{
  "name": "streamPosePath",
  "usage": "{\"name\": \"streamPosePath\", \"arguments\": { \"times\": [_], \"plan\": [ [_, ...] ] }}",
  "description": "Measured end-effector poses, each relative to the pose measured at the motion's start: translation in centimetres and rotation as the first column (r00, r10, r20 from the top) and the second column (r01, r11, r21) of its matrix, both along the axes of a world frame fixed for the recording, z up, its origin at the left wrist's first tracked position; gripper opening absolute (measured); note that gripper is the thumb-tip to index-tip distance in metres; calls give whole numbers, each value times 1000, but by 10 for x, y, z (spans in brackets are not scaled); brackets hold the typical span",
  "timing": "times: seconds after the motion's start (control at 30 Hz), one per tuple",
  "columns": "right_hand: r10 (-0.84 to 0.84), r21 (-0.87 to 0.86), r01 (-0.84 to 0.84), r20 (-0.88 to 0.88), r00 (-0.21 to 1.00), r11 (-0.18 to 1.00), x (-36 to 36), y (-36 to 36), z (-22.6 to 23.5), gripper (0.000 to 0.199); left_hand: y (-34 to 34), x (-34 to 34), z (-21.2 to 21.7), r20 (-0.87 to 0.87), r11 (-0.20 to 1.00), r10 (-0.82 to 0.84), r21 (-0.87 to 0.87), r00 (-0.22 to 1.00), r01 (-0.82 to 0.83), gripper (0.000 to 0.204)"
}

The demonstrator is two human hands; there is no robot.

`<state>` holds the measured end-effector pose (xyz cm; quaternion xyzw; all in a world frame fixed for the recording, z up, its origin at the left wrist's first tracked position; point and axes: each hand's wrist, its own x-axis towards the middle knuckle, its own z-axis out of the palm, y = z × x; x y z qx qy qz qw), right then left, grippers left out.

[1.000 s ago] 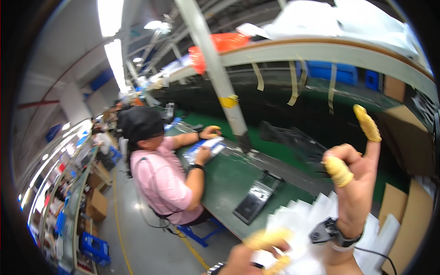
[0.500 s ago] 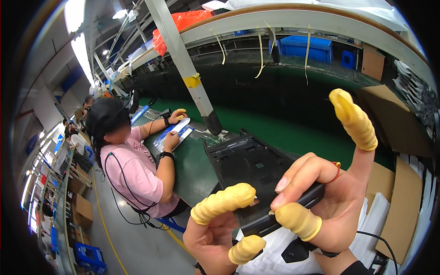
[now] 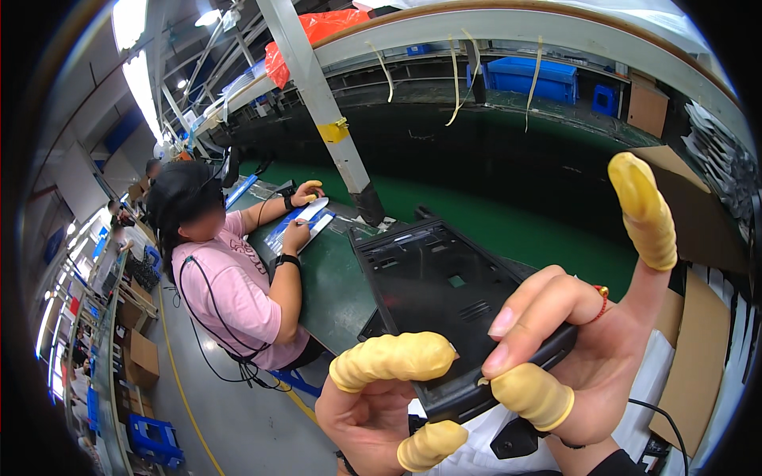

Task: Placing black plastic frames into protective white pouches at a manufacturing assembly line.

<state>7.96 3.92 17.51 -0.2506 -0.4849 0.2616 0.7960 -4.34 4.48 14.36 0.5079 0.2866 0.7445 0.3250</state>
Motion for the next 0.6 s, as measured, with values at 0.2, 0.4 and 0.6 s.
{"name": "streamPosePath", "arguments": {
  "times": [0.2, 0.4, 0.6],
  "plan": [
    [40, 207, -50, 49, 998, 977, -1, 4, -2, 115, -3, 1, 3, -5, 1000, 13, 1, 1000, -13, 65],
    [113, 98, -126, 130, 985, 987, 15, -5, 11, 109, -9, 6, 11, -21, 995, 32, -90, 999, -34, 65],
    [-2, 83, -7, 107, 994, 997, 30, 0, 14, 89, 0, -5, 2, -64, 992, 119, 46, 991, -116, 66]
  ]
}}
